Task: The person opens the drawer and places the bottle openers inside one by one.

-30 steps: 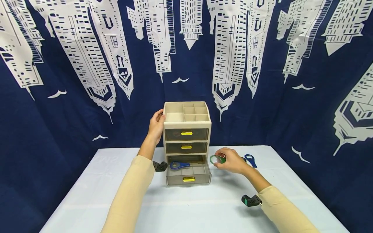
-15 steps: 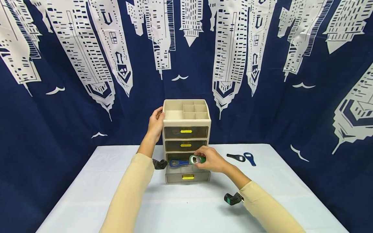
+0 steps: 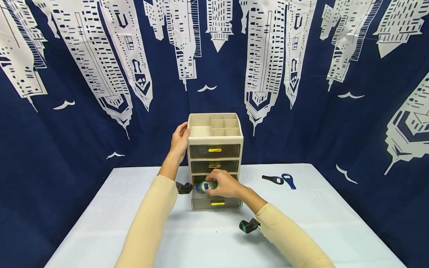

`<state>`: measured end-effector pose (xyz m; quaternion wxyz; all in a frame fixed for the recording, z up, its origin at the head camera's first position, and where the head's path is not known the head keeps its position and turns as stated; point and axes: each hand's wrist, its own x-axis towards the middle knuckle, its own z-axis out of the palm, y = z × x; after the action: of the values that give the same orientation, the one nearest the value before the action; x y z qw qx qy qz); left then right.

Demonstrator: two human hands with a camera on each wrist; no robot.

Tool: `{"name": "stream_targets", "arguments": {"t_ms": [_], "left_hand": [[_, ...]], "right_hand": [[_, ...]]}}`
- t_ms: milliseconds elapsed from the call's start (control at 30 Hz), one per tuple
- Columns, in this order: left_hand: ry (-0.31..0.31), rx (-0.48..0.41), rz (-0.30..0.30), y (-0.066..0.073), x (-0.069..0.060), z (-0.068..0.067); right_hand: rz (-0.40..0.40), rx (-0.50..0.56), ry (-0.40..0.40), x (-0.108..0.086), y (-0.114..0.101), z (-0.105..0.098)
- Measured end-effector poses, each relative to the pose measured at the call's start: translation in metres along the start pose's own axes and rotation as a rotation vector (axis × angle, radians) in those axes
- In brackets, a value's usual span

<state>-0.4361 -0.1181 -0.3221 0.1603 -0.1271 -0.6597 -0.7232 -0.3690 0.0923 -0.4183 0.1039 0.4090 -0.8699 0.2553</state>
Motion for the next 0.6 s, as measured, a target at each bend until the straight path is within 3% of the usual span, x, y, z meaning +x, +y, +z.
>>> {"name": "stream_targets", "arguments": {"t_ms": [267, 600], "left_hand": [[-0.012, 0.022, -0.014, 0.0006, 0.0009, 0.0006], [-0.007, 0.000, 0.003, -0.0006, -0.0002, -0.0025]], "right_hand": [[0.002, 0.023, -0.061, 0.0061, -0.0045, 0.0048], [-0.043, 0.076, 0.025, 0.0013, -0.0008, 0.0006]]}}
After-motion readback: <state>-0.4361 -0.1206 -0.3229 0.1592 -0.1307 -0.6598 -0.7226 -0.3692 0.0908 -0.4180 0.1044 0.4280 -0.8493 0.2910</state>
